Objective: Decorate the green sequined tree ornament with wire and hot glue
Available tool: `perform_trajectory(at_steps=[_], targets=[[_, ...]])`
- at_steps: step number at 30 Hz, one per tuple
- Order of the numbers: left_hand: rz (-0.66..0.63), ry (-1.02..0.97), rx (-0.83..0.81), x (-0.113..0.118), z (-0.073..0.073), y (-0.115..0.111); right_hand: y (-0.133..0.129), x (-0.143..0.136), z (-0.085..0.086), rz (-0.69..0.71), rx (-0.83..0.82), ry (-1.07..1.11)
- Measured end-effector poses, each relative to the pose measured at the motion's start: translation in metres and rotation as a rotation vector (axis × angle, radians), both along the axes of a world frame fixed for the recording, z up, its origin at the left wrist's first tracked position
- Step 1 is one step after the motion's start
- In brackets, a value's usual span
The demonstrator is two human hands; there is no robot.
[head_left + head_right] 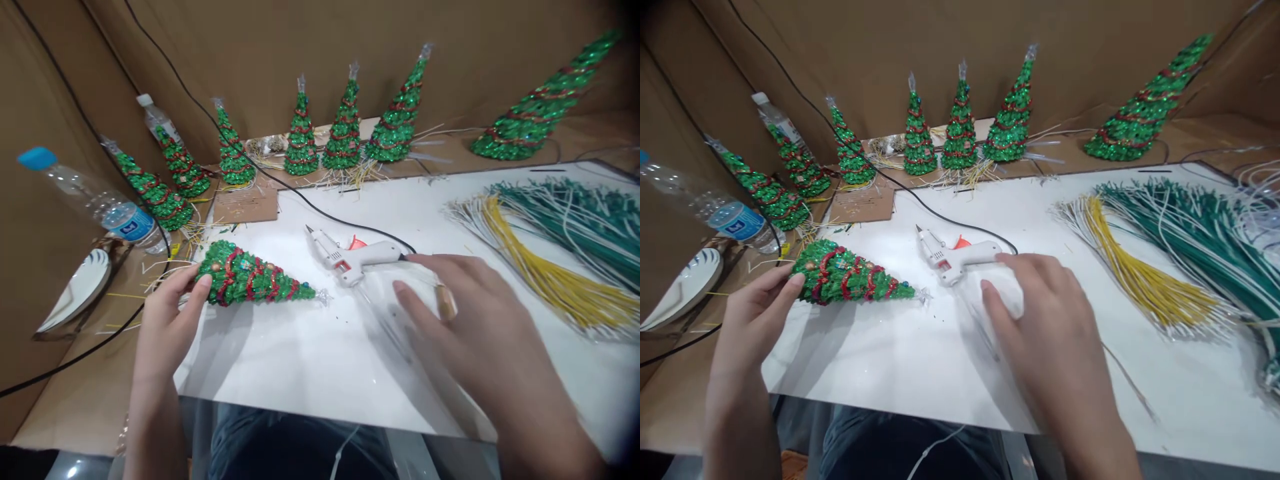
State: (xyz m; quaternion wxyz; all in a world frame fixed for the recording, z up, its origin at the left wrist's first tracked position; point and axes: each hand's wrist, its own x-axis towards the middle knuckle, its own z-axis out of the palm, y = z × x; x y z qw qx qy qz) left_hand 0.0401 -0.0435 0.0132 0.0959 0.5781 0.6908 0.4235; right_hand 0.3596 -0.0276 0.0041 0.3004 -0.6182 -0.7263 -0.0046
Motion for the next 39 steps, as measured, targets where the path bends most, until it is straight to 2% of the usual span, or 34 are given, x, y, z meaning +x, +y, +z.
perform_trajectory(at_steps=[4,8,12,19,24,28,30,34,39], targets=[[-0.109,-0.05,-0.009,0.001,-0.002,-0.013,-0.001,-0.035,0.014,0.303,-0.02,0.002],[-0.097,-0.016,0.042,0.006,-0.007,-0.031,0.003,-0.068,0.034,0.528,0.024,-0.064],[-0.104,-0.051,0.077,0.013,-0.016,-0.045,0.012,-0.096,0.054,0.68,0.034,-0.11],[-0.182,-0.06,0.115,0.024,-0.029,-0.053,0.032,-0.161,0.081,0.833,-0.111,-0.237],[-0.171,0.002,0.124,0.024,-0.036,-0.062,0.051,-0.216,0.08,0.955,-0.201,-0.454],[-0.134,0.047,0.167,0.007,-0.032,-0.075,0.06,-0.248,0.076,1.004,-0.368,-0.584],[-0.132,0.061,0.174,-0.008,-0.027,-0.082,0.063,-0.257,0.076,1.017,-0.453,-0.592],[-0.001,0.094,0.132,-0.038,-0.02,-0.092,0.072,-0.266,0.077,1.051,-0.632,-0.602],[0.024,0.024,0.001,-0.049,-0.022,-0.088,0.089,-0.27,0.072,1.092,-0.895,-0.51]])
